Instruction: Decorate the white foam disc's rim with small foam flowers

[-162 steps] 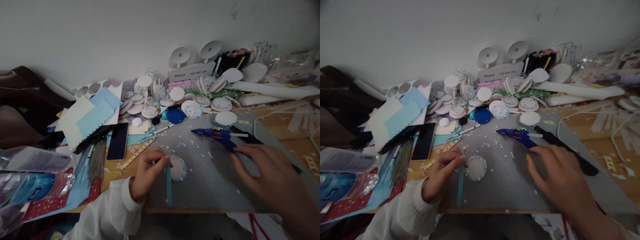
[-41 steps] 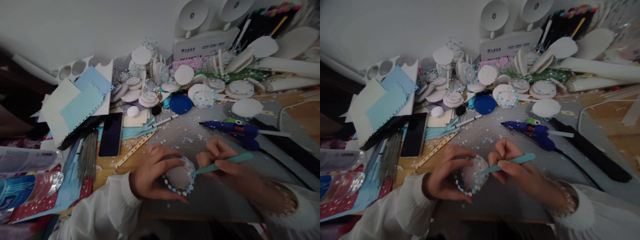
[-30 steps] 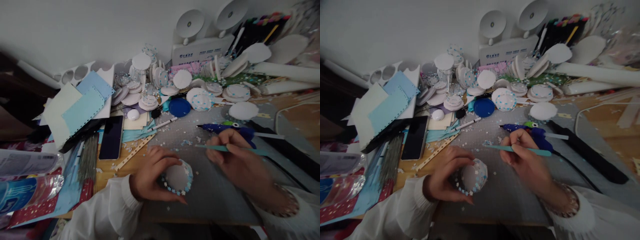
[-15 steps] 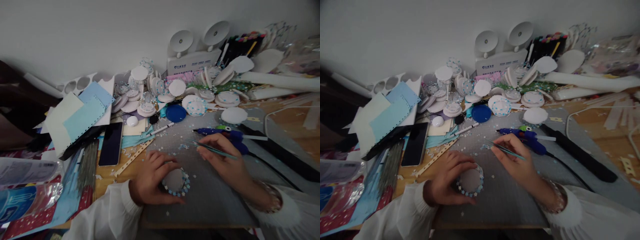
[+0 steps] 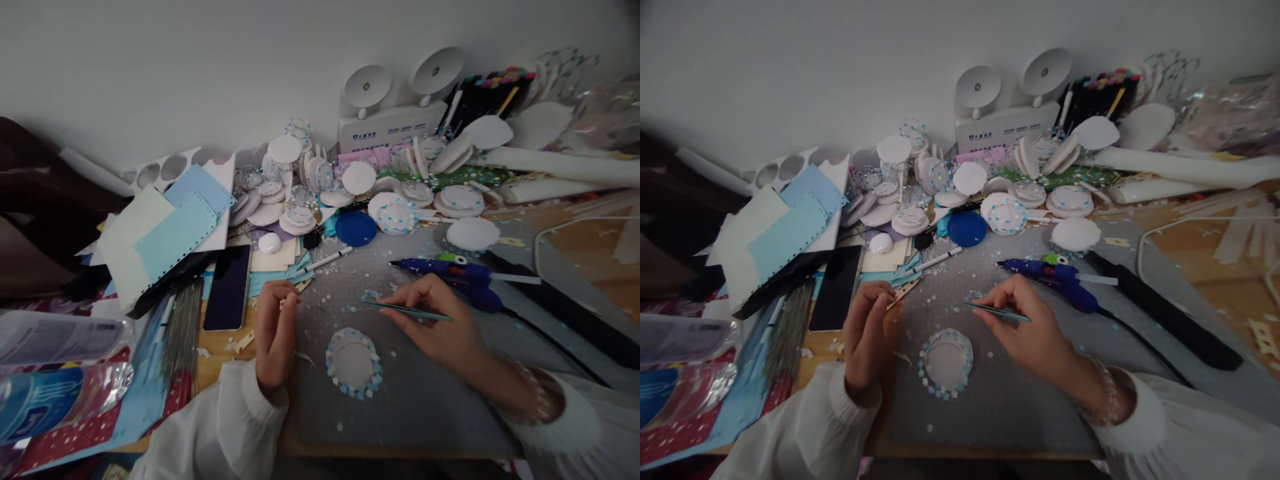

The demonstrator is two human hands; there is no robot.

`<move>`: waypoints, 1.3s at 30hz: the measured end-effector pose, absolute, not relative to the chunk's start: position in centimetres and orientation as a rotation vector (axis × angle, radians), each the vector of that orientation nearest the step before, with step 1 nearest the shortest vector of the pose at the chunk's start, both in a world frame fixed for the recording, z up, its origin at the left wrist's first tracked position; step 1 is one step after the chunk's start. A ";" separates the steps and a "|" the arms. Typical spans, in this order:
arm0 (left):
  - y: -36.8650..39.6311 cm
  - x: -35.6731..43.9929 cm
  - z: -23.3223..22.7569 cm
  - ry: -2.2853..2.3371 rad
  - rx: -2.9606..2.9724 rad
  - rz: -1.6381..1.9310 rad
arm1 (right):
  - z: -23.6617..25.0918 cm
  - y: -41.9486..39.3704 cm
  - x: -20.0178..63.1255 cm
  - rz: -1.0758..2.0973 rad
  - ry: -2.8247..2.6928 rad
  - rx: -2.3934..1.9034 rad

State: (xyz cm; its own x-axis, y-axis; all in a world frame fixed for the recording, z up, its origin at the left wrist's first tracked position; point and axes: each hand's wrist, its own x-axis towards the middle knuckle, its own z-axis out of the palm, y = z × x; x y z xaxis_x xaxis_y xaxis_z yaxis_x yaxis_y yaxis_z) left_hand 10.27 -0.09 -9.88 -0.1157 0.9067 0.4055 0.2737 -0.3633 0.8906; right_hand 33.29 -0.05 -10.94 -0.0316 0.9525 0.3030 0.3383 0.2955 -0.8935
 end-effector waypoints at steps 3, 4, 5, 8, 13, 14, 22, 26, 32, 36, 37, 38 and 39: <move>0.3 10.5 -10.0 1.313 1.504 1.514 | -10.1 0.8 32.9 0.814 -1.565 -1.175; 0.3 10.5 -10.1 1.304 1.491 1.511 | -9.8 1.1 32.7 0.835 -1.575 -1.152; 0.3 10.5 -10.1 1.294 1.494 1.503 | -9.5 1.4 32.5 0.851 -1.590 -1.131; 0.3 10.3 -10.2 1.259 1.560 1.474 | -8.8 2.2 31.9 0.847 -1.631 -1.090; 0.2 10.1 -10.2 1.303 1.595 1.515 | -8.7 2.7 31.2 0.839 -1.671 -1.083; 0.2 10.1 -10.2 1.318 1.597 1.520 | -8.7 2.7 31.1 0.844 -1.676 -1.083; -0.1 10.1 -10.0 1.307 1.712 1.500 | -8.7 2.1 32.0 0.810 -1.656 -1.120; -0.2 10.0 -9.8 1.290 1.743 1.489 | -9.4 1.6 32.8 0.802 -1.606 -1.191; -0.3 10.0 -9.8 1.299 1.740 1.474 | -10.4 1.1 32.6 0.838 -1.670 -1.203; -0.4 9.9 -9.9 1.333 1.740 1.426 | -10.9 1.0 32.2 0.884 -1.725 -1.209; -0.4 9.9 -10.0 1.331 1.743 1.419 | -10.9 1.0 32.2 0.881 -1.738 -1.213; -0.4 9.9 -10.0 1.326 1.751 1.411 | -10.9 0.9 32.2 0.872 -1.743 -1.215; -0.4 9.9 -9.9 1.317 1.763 1.402 | -10.9 0.9 32.2 0.857 -1.734 -1.213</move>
